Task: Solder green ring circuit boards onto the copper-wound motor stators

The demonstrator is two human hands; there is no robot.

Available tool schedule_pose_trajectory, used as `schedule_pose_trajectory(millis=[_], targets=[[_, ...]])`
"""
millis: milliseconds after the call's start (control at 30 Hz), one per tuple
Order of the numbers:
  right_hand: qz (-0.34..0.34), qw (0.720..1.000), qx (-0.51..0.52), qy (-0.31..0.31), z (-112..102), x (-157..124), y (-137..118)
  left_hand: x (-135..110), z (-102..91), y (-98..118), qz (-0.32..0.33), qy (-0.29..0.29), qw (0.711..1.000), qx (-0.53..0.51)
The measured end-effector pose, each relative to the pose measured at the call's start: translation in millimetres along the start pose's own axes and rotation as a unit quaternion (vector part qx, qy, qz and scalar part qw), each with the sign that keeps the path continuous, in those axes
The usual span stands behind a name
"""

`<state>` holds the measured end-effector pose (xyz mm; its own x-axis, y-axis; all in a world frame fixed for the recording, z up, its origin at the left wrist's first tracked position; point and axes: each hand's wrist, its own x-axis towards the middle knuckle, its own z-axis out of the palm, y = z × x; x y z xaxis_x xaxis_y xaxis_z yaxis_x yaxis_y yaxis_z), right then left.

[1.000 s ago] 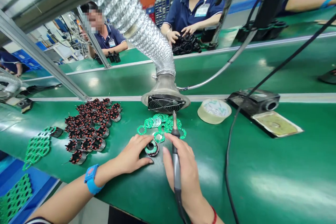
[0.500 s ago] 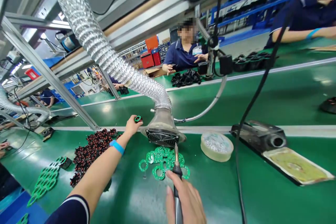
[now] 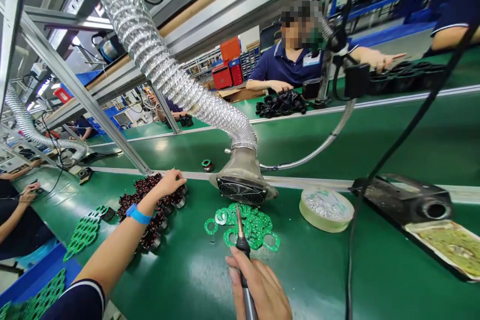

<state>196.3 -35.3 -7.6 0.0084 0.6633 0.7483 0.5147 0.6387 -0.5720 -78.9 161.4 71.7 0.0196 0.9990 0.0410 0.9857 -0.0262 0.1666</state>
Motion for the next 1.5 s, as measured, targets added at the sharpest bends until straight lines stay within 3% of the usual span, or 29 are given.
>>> schedule_pose_trajectory(millis=[133, 300, 433, 567, 633, 700, 767, 900, 1033, 1267, 1500], targets=[[0.011, 0.998, -0.001, -0.058, 8.6, -5.0, -2.1, -65.4, 9.3, -18.3, 0.016, -0.005, 0.999, 0.043], [-0.022, 0.997, -0.032, -0.064, 17.9, -8.6, 0.5, -115.4, 35.8, -0.1, 0.049, 0.041, 0.996, 0.063], [0.001, 0.995, -0.068, -0.066, 19.6, -8.3, 2.6, -142.5, 48.7, 20.1, 0.168, 0.046, 0.984, 0.032], [0.080, 0.986, -0.091, -0.114, 23.2, -13.4, 6.7, -165.8, 55.6, 23.2, 0.289, 0.031, 0.957, -0.001], [0.116, 0.978, -0.099, -0.142, 26.9, -17.7, 9.0, -175.5, 60.6, 17.8, 0.260, 0.058, 0.964, -0.025], [0.138, 0.972, -0.110, -0.155, 31.4, -21.2, 11.1, -184.8, 67.6, 10.2, 0.185, 0.089, 0.977, -0.058], [0.142, 0.968, -0.135, -0.160, 36.2, -22.5, 13.1, -192.9, 74.6, 3.6, 0.116, 0.079, 0.987, -0.080], [0.117, 0.959, -0.172, -0.194, 44.1, -19.5, 17.6, -197.2, 80.1, 3.6, 0.091, -0.007, 0.993, -0.073], [0.107, 0.956, -0.169, -0.215, 48.1, -17.1, 20.8, -179.2, 77.0, 22.6, 0.118, -0.040, 0.986, -0.115], [0.095, 0.955, -0.164, -0.230, 42.8, -17.5, 17.4, -137.9, 63.3, 48.0, 0.241, -0.117, 0.936, -0.230], [0.082, 0.950, -0.142, -0.267, 14.3, -2.4, 0.4, -137.8, 34.4, 43.0, 0.330, -0.168, 0.919, -0.139]])
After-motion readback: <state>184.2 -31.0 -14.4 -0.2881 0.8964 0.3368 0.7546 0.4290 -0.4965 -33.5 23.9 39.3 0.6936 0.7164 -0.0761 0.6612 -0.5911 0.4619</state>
